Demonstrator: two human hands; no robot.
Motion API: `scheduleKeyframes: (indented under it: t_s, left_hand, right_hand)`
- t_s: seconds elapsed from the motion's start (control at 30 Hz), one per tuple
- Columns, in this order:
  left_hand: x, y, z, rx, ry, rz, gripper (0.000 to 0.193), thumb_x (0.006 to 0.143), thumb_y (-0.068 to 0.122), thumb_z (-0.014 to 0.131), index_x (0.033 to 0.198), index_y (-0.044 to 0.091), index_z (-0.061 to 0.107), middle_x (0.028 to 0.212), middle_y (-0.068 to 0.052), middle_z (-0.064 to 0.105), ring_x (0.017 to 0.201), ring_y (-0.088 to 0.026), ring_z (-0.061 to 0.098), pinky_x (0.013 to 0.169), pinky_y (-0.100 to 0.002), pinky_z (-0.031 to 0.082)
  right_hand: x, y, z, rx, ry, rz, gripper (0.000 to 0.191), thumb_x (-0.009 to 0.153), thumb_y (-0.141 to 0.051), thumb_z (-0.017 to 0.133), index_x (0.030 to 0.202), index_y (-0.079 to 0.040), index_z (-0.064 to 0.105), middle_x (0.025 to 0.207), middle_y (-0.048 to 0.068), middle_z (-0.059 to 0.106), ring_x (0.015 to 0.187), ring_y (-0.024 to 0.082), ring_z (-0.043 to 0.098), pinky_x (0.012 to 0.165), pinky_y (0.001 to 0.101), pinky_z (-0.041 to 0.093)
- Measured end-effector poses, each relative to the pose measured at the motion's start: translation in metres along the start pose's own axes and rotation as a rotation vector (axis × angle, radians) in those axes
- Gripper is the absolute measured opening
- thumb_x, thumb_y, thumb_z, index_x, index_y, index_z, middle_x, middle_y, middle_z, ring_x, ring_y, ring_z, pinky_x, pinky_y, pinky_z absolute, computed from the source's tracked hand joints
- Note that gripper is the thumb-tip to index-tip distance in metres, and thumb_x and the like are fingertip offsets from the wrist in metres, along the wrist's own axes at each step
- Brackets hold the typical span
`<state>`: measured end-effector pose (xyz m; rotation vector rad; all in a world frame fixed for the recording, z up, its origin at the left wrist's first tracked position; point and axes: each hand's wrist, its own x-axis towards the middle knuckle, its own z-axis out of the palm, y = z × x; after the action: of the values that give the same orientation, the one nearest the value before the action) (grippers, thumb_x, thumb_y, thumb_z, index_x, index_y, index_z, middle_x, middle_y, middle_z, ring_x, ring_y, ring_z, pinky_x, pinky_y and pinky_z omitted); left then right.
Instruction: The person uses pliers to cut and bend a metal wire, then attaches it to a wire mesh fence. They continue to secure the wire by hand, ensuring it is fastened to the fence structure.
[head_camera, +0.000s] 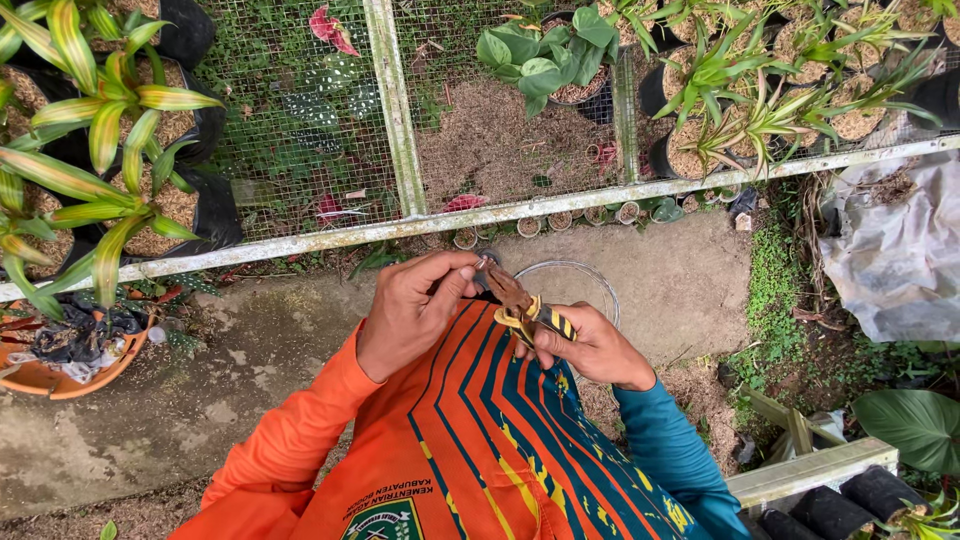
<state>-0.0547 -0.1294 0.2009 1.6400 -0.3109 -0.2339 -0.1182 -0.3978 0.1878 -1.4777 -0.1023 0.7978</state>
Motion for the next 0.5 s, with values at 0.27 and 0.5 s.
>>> scheduleKeyframes:
  t_s: [0.27, 0.5]
  left_hand:
    - [-0.003, 0.023, -0.002, 0.178, 0.022, 0.026, 0.017, 0.100, 0.006, 0.065, 0.113, -0.003, 0.072, 0.094, -0.013, 0.077, 0.077, -0.017, 0.077, 0.062, -0.028, 0.059]
    - [-0.004, 0.022, 0.002, 0.239, 0.043, 0.073, 0.017, 0.099, 0.005, 0.066, 0.114, -0.003, 0.072, 0.095, -0.014, 0.076, 0.073, -0.019, 0.075, 0.061, -0.030, 0.058]
  right_hand:
    - [-0.001, -0.008, 0.000, -0.339, 0.097, -0.107, 0.025, 0.104, -0.026, 0.062, 0.102, -0.002, 0.069, 0.066, 0.003, 0.067, 0.059, 0.010, 0.066, 0.055, 0.0294, 0.052]
    - [-0.003, -0.006, 0.002, -0.394, 0.130, -0.125, 0.029, 0.103, -0.028, 0.063, 0.116, -0.003, 0.070, 0.067, 0.002, 0.068, 0.060, 0.011, 0.067, 0.054, 0.0302, 0.052]
